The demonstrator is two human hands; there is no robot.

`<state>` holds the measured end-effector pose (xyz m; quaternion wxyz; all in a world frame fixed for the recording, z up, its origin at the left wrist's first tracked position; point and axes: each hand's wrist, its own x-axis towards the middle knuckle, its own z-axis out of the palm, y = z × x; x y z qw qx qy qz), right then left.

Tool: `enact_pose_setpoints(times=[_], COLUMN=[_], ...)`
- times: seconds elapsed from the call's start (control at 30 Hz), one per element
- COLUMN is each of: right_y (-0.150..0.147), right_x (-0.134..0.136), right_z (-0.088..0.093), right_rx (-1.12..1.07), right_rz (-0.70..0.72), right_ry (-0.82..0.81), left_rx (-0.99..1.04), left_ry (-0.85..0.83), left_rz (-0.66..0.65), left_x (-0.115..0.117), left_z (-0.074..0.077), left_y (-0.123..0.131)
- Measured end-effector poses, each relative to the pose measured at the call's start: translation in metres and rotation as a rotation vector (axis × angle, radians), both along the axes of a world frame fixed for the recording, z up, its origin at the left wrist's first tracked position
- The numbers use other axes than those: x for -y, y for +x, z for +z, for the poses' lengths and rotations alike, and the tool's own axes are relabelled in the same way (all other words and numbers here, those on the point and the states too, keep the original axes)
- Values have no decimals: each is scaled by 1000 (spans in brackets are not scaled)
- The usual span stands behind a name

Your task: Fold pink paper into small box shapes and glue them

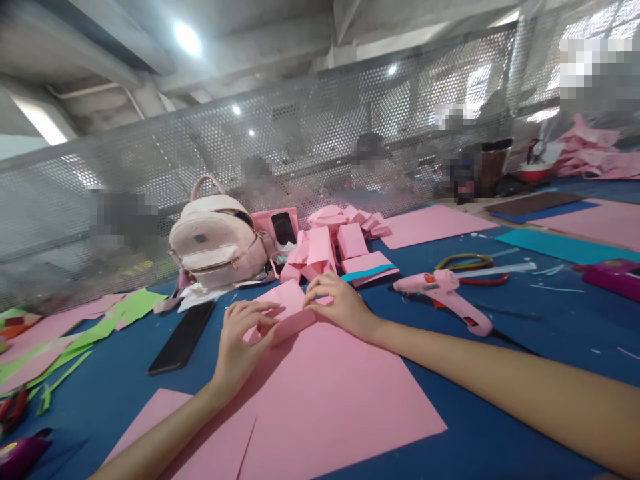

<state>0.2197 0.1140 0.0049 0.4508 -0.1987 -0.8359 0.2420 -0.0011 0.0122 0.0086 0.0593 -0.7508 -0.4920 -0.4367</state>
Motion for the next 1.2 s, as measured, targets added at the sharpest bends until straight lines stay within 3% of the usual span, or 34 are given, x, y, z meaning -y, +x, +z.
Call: enact_pose_setpoints(times=[0.47,1.2], right_y=[-19,-2], right_x=[19,-1], right_z=[-3,5], right_rx=[53,166], right_rz=[-40,-6], right_ry=[110,281], left_rx=[9,51], left_ry=[4,-56], left_rz=[-11,-39], left_x=[-4,-2], left_z=[0,3], left_y=[7,4])
